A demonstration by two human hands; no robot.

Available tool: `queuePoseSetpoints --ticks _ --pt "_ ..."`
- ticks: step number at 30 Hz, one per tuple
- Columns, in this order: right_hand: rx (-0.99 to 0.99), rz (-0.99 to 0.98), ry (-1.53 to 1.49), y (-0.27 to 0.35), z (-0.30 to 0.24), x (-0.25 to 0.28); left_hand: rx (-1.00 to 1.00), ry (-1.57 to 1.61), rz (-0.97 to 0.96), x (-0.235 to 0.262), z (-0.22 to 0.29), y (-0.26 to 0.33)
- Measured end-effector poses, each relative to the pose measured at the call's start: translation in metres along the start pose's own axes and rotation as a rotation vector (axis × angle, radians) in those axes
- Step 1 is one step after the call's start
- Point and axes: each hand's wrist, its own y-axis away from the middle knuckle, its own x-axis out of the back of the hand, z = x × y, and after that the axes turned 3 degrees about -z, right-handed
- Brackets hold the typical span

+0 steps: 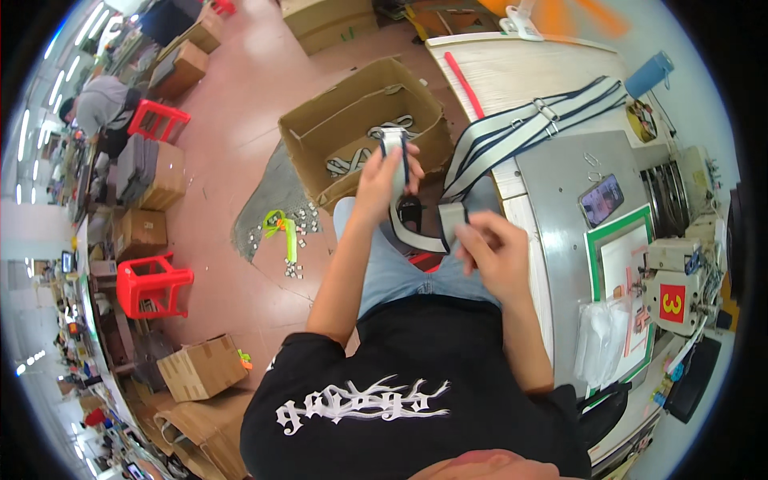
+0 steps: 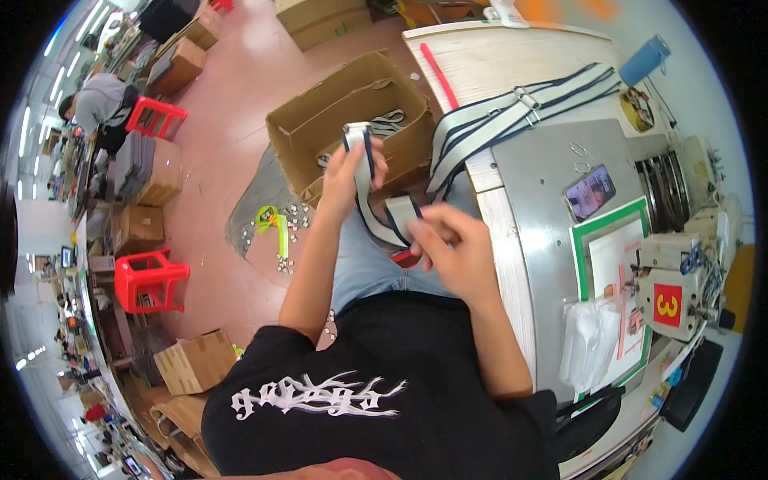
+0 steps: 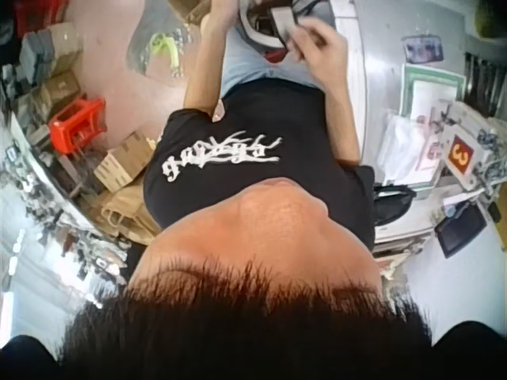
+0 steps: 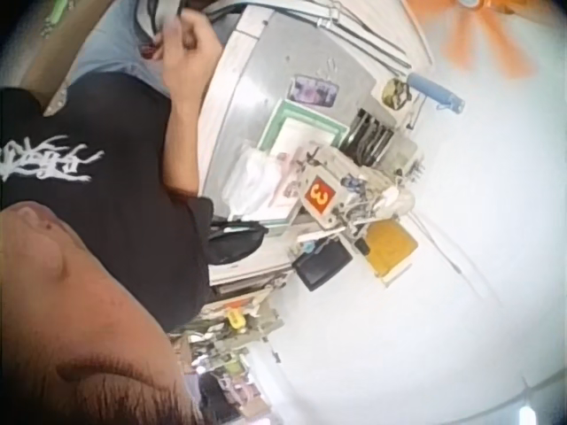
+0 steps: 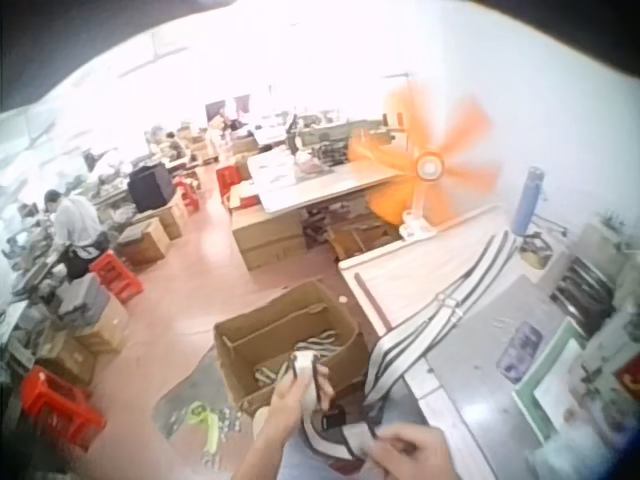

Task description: Assembling metal buckles onto striped fabric straps at a workbench.

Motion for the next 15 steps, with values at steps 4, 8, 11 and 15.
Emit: queuePoseSetpoints --ticks 4,8,11,15 --pt "-0.058 0.075 -0.097 -0.039 0.026 -0.005 0.045 -0.029 0.078 -0.057 -0.001 0.032" --pt "-0.084 0.146 -0.151 -0.033 0.029 -0.002 -0.102 -0.053 0.127 -0.078 -0.021 0.039" --pt "-0.107 0.112 -0.088 -0.027 0.034 0.008 -0.071 -0.069 0.137 -0.075 -0.028 0.039" --pt "0.085 0.315 0.332 -0.029 0.033 0.075 -0.001 -0.133 0.094 -0.054 -0.034 0.037"
